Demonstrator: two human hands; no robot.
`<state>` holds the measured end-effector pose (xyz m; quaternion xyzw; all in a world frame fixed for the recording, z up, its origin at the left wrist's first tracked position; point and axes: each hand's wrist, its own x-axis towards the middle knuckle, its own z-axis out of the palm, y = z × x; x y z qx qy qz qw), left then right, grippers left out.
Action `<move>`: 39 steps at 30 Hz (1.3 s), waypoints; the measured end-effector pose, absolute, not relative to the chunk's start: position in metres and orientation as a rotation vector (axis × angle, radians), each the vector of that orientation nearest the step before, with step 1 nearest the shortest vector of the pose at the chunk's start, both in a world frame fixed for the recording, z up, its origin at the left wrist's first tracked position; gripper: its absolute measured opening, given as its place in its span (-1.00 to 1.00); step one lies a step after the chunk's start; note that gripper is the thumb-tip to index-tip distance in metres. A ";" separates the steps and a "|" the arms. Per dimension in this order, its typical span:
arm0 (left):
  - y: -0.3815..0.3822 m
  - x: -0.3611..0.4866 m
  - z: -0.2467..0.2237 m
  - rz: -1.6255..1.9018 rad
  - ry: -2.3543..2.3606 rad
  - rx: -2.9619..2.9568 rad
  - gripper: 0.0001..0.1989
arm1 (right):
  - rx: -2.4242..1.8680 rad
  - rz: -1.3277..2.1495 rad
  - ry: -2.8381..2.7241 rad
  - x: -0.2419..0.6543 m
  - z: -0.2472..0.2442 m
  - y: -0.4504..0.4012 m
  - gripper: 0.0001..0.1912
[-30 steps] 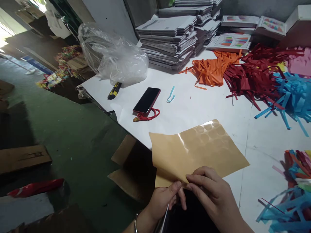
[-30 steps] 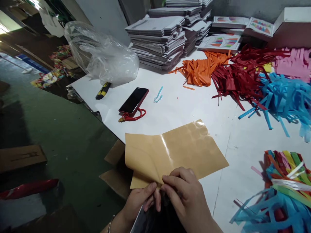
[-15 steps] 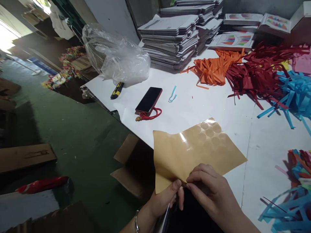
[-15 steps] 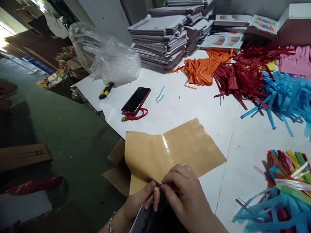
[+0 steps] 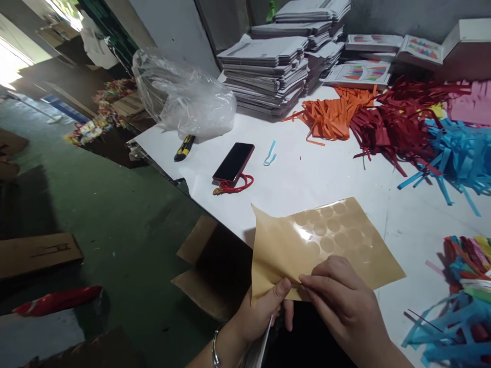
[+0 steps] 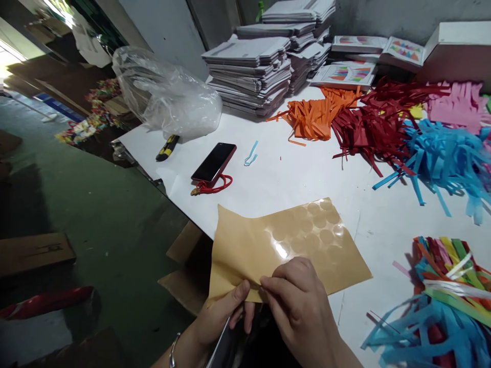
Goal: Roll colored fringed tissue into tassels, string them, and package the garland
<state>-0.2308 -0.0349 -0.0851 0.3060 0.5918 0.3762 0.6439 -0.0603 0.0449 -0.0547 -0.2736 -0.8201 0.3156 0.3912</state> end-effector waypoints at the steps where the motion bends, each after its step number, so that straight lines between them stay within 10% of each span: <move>1: -0.034 -0.229 -0.085 0.865 1.341 0.668 -0.22 | -0.698 0.777 -2.076 -0.060 -0.054 0.044 -0.76; 39: -0.020 -0.220 -0.094 0.894 1.331 0.595 -0.18 | -0.728 0.391 -2.258 -0.060 -0.061 0.037 -0.81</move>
